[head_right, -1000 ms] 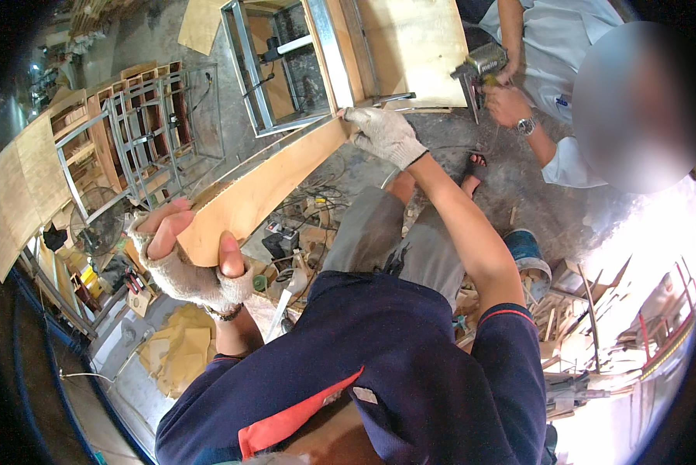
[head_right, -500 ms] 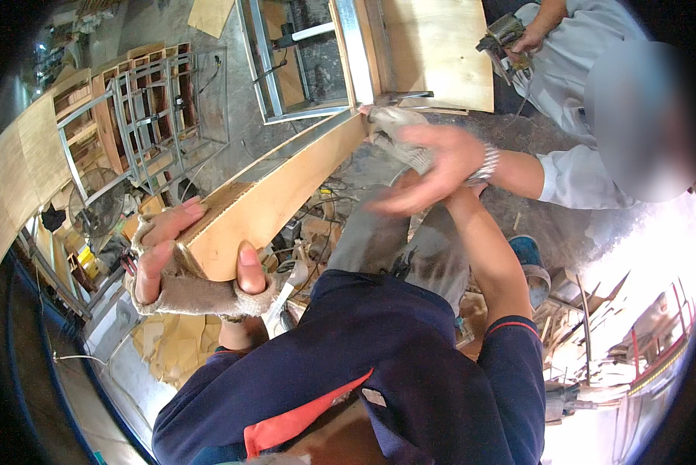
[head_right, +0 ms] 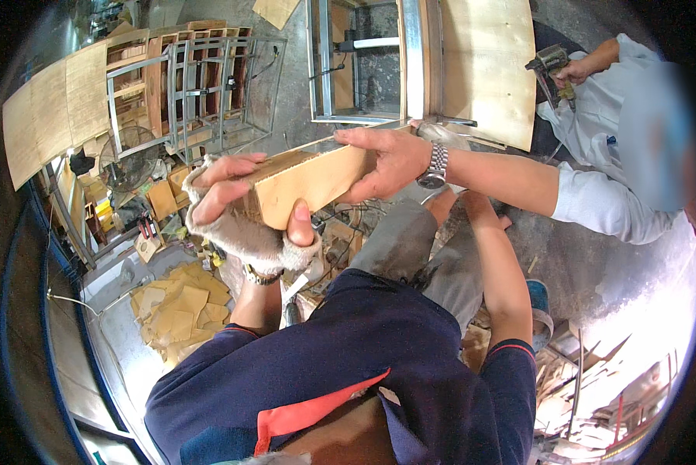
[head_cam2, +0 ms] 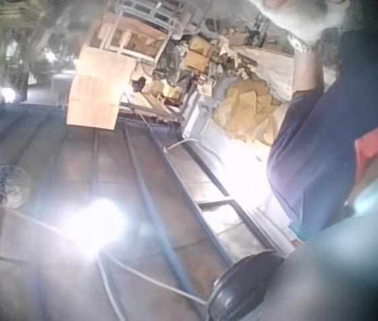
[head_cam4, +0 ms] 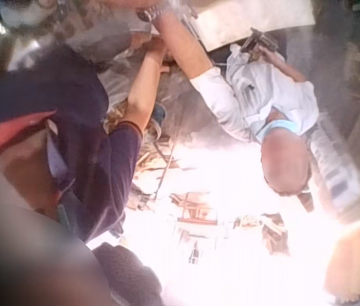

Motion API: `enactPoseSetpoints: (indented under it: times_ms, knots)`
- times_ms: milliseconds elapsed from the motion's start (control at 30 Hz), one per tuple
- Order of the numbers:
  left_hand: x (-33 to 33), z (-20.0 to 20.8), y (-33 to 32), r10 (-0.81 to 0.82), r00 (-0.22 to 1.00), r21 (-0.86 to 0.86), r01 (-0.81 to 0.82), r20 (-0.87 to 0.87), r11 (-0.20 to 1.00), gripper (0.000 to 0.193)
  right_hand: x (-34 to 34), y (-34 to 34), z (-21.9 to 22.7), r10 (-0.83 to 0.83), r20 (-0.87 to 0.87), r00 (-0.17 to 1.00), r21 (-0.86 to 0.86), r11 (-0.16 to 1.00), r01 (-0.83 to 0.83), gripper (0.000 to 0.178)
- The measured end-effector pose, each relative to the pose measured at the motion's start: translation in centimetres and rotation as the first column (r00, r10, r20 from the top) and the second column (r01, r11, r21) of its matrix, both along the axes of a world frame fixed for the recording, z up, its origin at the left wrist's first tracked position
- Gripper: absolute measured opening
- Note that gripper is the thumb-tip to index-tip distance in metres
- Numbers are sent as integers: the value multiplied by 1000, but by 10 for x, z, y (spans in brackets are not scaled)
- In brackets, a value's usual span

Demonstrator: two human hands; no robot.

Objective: The person assembles a wooden frame by fitting wooden pieces into a metal structure. They use a nail gun to secure the pieces and a hammer to adjust them. The person works alongside a coworker who assists with holding the frame.

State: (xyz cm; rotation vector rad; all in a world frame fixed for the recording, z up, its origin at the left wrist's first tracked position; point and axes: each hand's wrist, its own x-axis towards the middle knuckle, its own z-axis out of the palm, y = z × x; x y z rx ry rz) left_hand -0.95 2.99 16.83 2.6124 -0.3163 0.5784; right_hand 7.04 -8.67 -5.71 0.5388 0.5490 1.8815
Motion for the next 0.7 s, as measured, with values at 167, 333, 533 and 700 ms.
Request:
enactPoseSetpoints:
  times_ms: [167,333,533,700]
  knots:
    - [-1,4,2,10,1000,50,-9,-7,999,64,-3,6,-12,-285,434,855,235,951,198,65]
    - [-3,-11,-4,83,995,-120,-75,63,990,75,20,8,10,30,-107,994,348,937,9,73]
    - [-12,-43,-33,269,962,-616,-190,38,765,110,22,0,6,296,-662,689,242,954,-178,79]
    - [-7,-63,-49,365,930,-796,-250,-40,550,131,22,11,-7,370,-895,248,288,906,-311,60]
